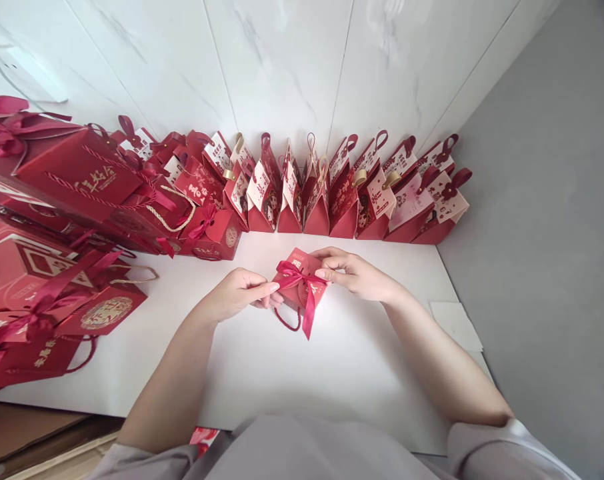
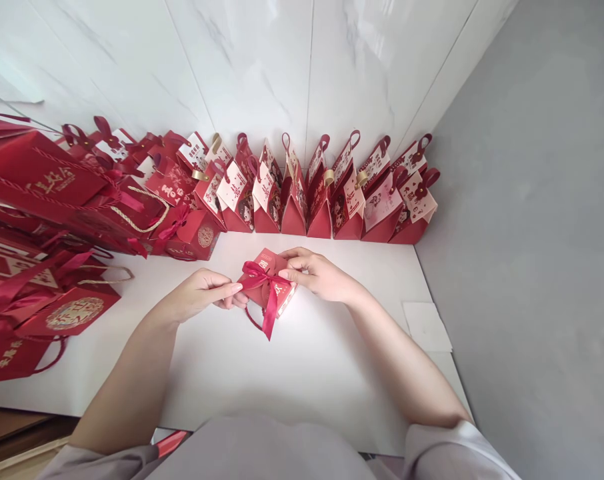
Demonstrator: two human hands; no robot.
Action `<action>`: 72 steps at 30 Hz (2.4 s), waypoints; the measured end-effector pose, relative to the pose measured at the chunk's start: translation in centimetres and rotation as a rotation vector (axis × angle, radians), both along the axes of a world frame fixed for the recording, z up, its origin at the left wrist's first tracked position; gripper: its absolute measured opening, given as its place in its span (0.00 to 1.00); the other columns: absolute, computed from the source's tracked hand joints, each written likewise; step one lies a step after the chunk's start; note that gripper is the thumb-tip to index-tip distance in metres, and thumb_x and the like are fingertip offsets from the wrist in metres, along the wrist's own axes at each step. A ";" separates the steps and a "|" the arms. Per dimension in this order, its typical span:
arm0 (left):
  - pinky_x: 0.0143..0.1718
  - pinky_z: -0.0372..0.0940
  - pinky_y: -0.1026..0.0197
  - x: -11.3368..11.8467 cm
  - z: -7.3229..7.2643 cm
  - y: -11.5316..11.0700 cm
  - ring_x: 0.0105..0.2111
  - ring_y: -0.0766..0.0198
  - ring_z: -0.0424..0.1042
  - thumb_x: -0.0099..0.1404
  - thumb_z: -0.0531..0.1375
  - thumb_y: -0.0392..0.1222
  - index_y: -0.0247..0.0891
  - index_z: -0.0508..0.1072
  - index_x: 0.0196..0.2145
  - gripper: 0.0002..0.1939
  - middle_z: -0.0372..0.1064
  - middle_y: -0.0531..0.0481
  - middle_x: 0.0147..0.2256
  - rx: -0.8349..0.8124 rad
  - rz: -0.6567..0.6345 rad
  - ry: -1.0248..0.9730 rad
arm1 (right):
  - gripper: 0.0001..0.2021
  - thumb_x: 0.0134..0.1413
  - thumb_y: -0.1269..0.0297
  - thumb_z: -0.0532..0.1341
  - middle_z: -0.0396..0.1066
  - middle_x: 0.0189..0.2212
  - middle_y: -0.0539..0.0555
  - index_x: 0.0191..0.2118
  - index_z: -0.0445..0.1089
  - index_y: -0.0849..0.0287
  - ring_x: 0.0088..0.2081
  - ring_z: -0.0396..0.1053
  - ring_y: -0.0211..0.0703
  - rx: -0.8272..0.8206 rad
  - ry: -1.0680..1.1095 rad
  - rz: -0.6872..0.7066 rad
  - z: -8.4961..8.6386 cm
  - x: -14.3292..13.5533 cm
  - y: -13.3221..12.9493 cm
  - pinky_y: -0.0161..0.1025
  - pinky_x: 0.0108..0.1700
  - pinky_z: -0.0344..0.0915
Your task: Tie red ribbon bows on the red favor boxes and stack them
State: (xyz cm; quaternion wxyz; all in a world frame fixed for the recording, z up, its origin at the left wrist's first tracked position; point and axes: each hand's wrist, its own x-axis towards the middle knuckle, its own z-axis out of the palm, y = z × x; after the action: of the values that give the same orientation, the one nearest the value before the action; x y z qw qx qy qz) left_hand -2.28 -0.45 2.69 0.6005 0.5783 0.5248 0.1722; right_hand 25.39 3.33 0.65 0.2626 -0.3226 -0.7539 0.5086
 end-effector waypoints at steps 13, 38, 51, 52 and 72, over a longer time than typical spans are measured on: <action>0.32 0.67 0.65 -0.9 -0.4 0.5 0.42 0.54 0.78 0.66 0.58 0.50 0.35 0.69 0.19 0.21 0.78 0.45 0.30 0.079 -0.087 0.027 | 0.14 0.63 0.55 0.60 0.67 0.52 0.55 0.28 0.73 0.57 0.54 0.66 0.48 0.050 0.013 -0.018 0.1 -0.1 0.2 0.47 0.58 0.60; 0.29 0.64 0.64 -1.6 0.5 -0.2 0.29 0.61 0.74 0.56 0.67 0.52 0.38 0.81 0.28 0.13 0.77 0.47 0.27 -0.045 -0.593 0.113 | 0.23 0.65 0.48 0.54 0.66 0.55 0.55 0.27 0.75 0.57 0.59 0.63 0.49 -0.007 0.125 -0.130 0.1 -0.1 0.3 0.46 0.59 0.59; 0.25 0.51 0.63 1.8 0.2 -1.1 0.22 0.69 0.57 0.61 0.59 0.60 0.36 0.67 0.18 0.26 0.62 0.54 0.21 0.383 0.048 0.345 | 0.10 0.60 0.59 0.62 0.64 0.57 0.56 0.30 0.72 0.57 0.61 0.61 0.49 0.062 0.026 -0.065 0.7 0.1 -0.3 0.50 0.61 0.54; 0.23 0.48 0.62 1.6 0.1 -1.3 0.20 0.70 0.54 0.61 0.59 0.61 0.36 0.67 0.16 0.28 0.59 0.54 0.18 0.327 -0.007 0.378 | 0.09 0.60 0.59 0.62 0.64 0.57 0.56 0.30 0.72 0.57 0.61 0.61 0.49 0.063 0.019 -0.061 0.8 0.1 -0.3 0.50 0.61 0.54; 0.25 0.59 0.64 1.1 0.2 -0.2 0.22 0.67 0.64 0.63 0.59 0.49 0.34 0.80 0.25 0.18 0.68 0.50 0.21 0.128 -0.349 0.078 | 0.08 0.60 0.64 0.61 0.65 0.57 0.56 0.29 0.71 0.57 0.58 0.64 0.48 0.070 0.112 0.003 0.5 -0.5 -0.2 0.48 0.60 0.58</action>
State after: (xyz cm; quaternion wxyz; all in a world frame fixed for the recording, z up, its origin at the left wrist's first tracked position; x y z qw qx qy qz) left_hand -1.13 -0.66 2.91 0.5624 0.7036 0.4276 0.0758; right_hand 24.94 3.15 1.19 0.3146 -0.2832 -0.7557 0.4997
